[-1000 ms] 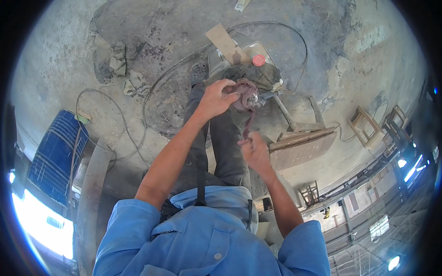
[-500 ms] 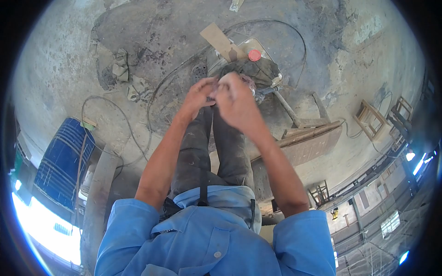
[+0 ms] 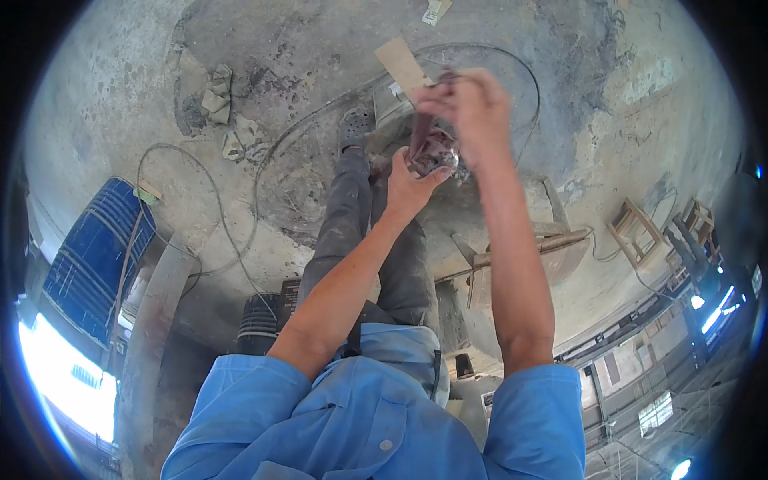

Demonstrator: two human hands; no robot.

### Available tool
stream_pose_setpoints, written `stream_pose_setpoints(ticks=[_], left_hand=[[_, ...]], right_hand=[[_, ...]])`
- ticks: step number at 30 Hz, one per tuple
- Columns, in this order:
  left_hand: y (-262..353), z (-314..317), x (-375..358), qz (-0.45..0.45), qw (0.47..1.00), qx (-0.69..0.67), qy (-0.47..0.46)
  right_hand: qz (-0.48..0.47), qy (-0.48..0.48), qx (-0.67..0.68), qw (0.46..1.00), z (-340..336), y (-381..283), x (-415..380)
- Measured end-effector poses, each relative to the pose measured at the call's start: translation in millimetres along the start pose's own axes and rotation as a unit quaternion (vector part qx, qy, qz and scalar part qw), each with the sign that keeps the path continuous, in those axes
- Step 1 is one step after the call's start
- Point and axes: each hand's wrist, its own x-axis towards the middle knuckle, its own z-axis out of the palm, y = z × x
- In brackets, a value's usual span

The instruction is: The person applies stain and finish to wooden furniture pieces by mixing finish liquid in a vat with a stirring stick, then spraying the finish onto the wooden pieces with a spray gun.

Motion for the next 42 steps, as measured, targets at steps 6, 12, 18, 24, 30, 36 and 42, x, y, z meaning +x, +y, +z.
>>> stream_pose_setpoints(ticks=[6,12,18,24,30,36,42], left_hand=[[16.4,-8.6,-4.6,-0.031,0.999,-0.019,-0.011],[7.4,-3.7,2.3,0.012,0.999,0.032,0.007],[6.6,-12.4,9.3,0.004,0.997,0.071,-0.03],[35.2,-19.4,1.4,0.188,0.938,0.29,0.026],[43.2,-15.9,10.1,0.218,0.927,0.305,-0.029],[40.0,-16.9,6.2,0.206,0.926,0.314,-0.047],[49.5,-21.8,-0.5,0.235,0.893,0.373,-0.091]], right_hand=[[-0.11,0.118,0.119,0.98,-84.3,-61.2,59.4],[-0.143,0.21,-0.009,0.967,-135.4,-116.9,37.8],[-0.052,0.424,0.014,0.904,-265.4,-46.4,-94.3],[0.255,0.395,-0.165,0.867,-228.6,47.8,-303.6],[0.432,0.42,-0.145,0.785,-185.9,88.7,-436.5],[0.331,0.413,-0.025,0.848,-182.0,114.1,-463.9],[0.154,0.401,0.054,0.902,-154.7,44.5,-392.8]])
